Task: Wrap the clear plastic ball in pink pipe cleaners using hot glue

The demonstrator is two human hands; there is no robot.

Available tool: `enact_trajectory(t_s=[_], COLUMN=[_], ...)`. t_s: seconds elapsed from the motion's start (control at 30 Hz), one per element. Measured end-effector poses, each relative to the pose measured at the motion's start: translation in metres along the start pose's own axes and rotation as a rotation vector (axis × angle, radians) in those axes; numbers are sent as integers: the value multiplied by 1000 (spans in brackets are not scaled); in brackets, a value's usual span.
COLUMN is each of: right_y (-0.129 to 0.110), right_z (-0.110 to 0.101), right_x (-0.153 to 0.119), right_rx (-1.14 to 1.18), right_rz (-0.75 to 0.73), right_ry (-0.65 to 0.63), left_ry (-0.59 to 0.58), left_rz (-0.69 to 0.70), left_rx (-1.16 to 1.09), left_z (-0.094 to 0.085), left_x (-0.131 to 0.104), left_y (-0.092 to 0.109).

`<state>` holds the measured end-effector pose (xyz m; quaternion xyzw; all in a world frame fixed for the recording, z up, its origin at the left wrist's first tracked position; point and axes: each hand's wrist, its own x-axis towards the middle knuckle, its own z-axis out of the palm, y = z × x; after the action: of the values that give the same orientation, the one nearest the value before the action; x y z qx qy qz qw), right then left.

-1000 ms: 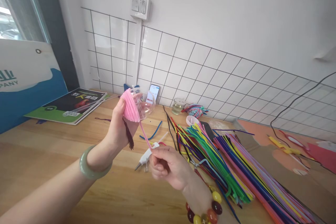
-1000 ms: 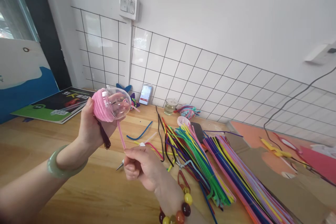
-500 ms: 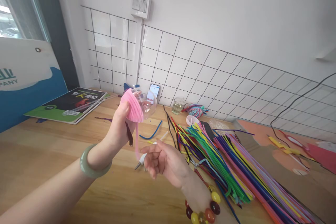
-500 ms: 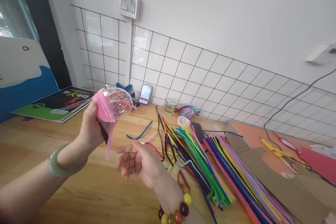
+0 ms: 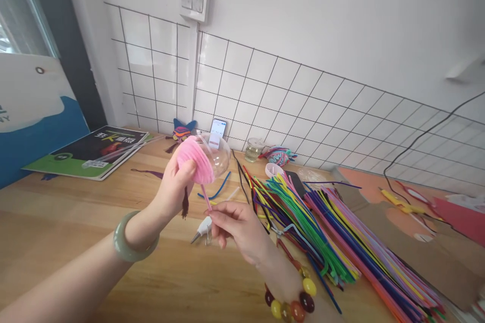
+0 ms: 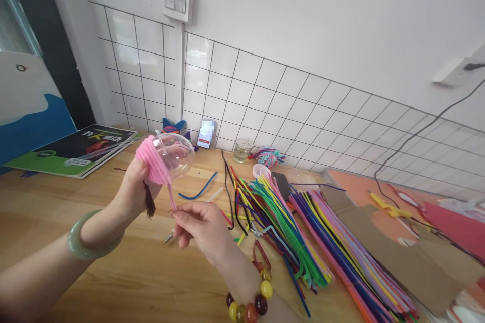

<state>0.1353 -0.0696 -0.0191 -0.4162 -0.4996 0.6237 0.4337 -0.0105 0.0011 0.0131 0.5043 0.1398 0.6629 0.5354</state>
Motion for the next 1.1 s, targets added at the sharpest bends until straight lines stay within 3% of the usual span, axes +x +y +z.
enact_trajectory(t_s=[0.1,0.2,0.23,0.27,0.4,0.5,0.63,0.77,0.87,1.0,1.1], right_y=[-7,-20,-25,-30,-40,-40,-38,-22,1,24,25], right_z=[-21,-52,-63,-75,-117,-133,-119,-80,-61,-63,-74], right_x=[5,6,6,5,-3,-10,-7,7,17,27,30], right_rx=[-294,-778,-1018,-1100,-1286,-1396,-1456,-1383,-1302,-1155,-1026], right_rz=[-128,-206,-182,-151,46,223,238,132,141,110,96], right_ry=[104,350,423,449,469,506,466,232,79,14,-6], left_ry=[-68,-122,-129,-132,-116,-109,-127,-109,-113,-132,-141], left_rz=[15,-26,-39,-49,-62,-60,-76,-108,-144,-171,-188], left_rx=[-92,-124,-121,-117,-116,-135,-147,-128,-129,-146,-121], left_z=[4,5,5,4,2,1,2,4,4,4,3], left_x=[4,5,6,6,7,8,7,3,1,1,0], left_y=[4,5,5,5,2,1,1,0,1,1,3])
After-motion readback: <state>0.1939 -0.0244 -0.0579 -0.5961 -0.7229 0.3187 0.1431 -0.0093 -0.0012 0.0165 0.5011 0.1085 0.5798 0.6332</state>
